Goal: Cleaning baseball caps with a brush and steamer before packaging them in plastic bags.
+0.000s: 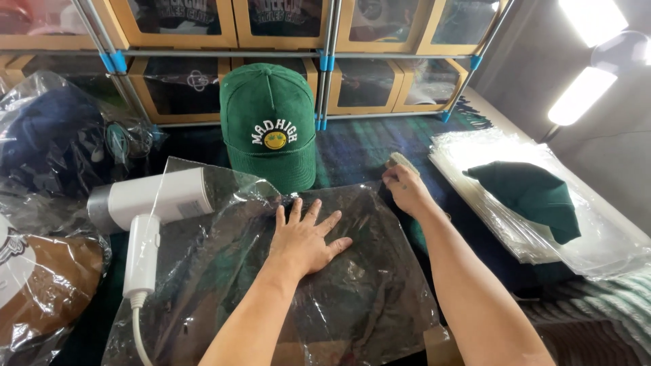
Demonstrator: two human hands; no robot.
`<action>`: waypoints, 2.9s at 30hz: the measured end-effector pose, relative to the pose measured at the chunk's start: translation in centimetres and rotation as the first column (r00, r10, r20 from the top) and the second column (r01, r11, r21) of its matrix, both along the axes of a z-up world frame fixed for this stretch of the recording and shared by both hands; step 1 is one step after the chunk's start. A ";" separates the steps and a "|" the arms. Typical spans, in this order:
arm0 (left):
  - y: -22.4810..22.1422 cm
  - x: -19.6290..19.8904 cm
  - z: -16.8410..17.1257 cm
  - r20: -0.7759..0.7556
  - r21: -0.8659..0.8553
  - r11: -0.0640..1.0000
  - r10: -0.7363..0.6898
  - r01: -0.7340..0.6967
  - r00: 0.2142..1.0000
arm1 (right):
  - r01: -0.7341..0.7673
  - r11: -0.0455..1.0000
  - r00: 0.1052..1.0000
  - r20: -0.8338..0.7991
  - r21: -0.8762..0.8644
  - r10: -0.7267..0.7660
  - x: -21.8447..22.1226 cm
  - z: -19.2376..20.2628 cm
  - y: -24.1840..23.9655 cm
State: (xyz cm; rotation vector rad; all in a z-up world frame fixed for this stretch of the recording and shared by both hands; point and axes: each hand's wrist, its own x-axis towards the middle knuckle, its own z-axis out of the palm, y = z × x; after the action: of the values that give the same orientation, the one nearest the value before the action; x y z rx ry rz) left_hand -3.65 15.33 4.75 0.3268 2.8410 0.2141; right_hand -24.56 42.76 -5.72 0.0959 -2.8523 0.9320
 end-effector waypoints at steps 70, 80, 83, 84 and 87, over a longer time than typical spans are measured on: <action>3.4 0.7 -1.5 0.027 0.003 0.998 -0.065 0.065 0.998 | 0.218 0.805 0.959 0.273 -0.552 -0.073 18.9 6.1 1.5; 4.6 -0.2 -5.4 -0.412 0.089 0.938 -0.272 0.336 0.869 | 0.175 0.965 0.980 0.065 0.194 -0.190 24.0 5.9 -1.8; 4.3 3.0 -1.8 -0.032 0.036 0.971 -0.236 0.237 0.971 | 0.171 0.955 0.974 0.107 0.243 -0.202 23.9 5.0 -2.1; 4.2 3.3 -1.5 -0.020 -0.010 0.973 -0.230 0.230 0.973 | 0.172 0.959 0.973 0.110 0.227 -0.201 23.7 4.9 -2.2; 4.1 3.9 -0.3 0.047 -0.034 0.978 -0.206 0.208 0.977 | 0.204 0.976 0.959 0.186 0.076 -0.214 22.8 6.1 -0.5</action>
State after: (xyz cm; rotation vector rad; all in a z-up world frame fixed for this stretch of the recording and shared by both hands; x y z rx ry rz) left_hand 0.21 19.40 4.43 0.5985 2.7391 0.1220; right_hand -1.79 42.28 0.42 -0.3023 -2.9880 0.8616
